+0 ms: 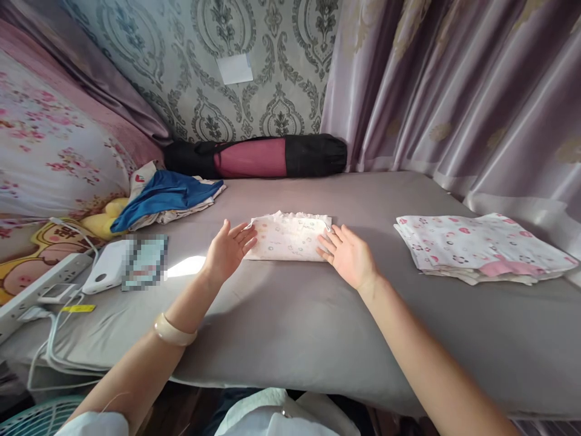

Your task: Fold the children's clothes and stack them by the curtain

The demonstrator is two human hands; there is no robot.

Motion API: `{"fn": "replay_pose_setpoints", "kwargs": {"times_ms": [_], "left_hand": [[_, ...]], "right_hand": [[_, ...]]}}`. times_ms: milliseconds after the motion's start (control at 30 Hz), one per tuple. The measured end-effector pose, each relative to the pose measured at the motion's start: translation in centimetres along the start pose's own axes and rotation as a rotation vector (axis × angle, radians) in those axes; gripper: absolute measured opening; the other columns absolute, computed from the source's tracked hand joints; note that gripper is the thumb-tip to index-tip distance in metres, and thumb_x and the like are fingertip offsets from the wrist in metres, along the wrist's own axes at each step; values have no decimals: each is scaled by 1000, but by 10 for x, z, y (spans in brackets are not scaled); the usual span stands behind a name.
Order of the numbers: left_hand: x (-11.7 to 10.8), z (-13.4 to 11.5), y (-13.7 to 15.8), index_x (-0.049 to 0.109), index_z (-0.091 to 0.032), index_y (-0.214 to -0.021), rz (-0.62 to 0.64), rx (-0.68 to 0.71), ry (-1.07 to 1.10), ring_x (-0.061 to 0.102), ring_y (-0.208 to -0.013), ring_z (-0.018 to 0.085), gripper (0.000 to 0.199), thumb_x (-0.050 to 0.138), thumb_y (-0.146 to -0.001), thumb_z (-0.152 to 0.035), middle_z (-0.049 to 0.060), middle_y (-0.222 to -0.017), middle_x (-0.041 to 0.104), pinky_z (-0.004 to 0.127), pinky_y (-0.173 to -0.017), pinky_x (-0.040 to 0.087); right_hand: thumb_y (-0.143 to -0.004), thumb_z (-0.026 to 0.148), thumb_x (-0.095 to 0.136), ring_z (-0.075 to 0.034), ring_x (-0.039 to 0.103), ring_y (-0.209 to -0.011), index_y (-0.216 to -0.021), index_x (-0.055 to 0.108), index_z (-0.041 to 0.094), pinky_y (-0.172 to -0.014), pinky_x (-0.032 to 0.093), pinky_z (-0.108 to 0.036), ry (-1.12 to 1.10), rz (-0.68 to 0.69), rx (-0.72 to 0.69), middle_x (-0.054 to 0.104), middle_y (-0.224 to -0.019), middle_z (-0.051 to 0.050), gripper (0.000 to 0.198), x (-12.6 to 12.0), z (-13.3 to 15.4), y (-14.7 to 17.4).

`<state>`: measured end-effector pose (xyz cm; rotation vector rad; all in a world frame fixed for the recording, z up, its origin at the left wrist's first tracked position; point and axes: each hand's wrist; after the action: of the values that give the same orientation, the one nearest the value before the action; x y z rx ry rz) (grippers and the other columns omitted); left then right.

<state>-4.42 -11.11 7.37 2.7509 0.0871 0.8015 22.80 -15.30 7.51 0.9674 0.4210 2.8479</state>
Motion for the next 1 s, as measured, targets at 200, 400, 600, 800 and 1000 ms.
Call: {"fn": "replay_pose_setpoints", "kwargs": {"times_ms": [200,400,600,800,1000], "left_hand": [[11,-3,-28,49,-11,-137,-52,-40,28,55,-128,24,57,39,-99,-51,18,-135,57,33,-106,47],[15,1,-49,39,-9,-147,-65,-58,48,52,-131,24,66,40,-98,-53,20,-143,51,32,-106,48],[15,3,-62,33,-11,-151,-54,-68,18,49,-134,25,70,38,-98,-56,20,-148,45,32,-106,48],[11,11,-72,26,-11,-154,-55,-80,-8,41,-141,24,74,35,-97,-58,20,-155,36,30,-105,47],[10,24,-76,18,-21,-156,-89,-11,-122,38,-143,20,72,34,-97,-59,14,-161,27,28,-110,41]], "right_hand": [[-95,45,49,-27,48,-135,-148,37,21,-84,61,-38,-45,-37,32,36,-156,-11,60,2,5,-30],[-95,51,41,-26,49,-134,-152,30,18,-95,55,-41,95,-25,4,32,-158,-16,67,1,6,-50],[-96,59,15,-28,52,-131,-151,35,15,-98,50,-50,526,39,-116,42,-151,-21,73,-8,4,-66],[-96,58,8,-27,54,-130,-154,28,15,-97,50,-50,611,63,-127,44,-150,-22,76,-13,1,-76],[-96,56,13,-27,54,-130,-159,0,18,-97,49,-53,488,-19,-86,38,-154,-20,75,-14,-3,-80]]}}
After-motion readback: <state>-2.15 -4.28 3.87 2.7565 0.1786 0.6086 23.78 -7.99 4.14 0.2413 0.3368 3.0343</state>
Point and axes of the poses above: each hand's wrist, its own y-axis away from the middle knuckle, its own x-axis out of the palm, z = x × y
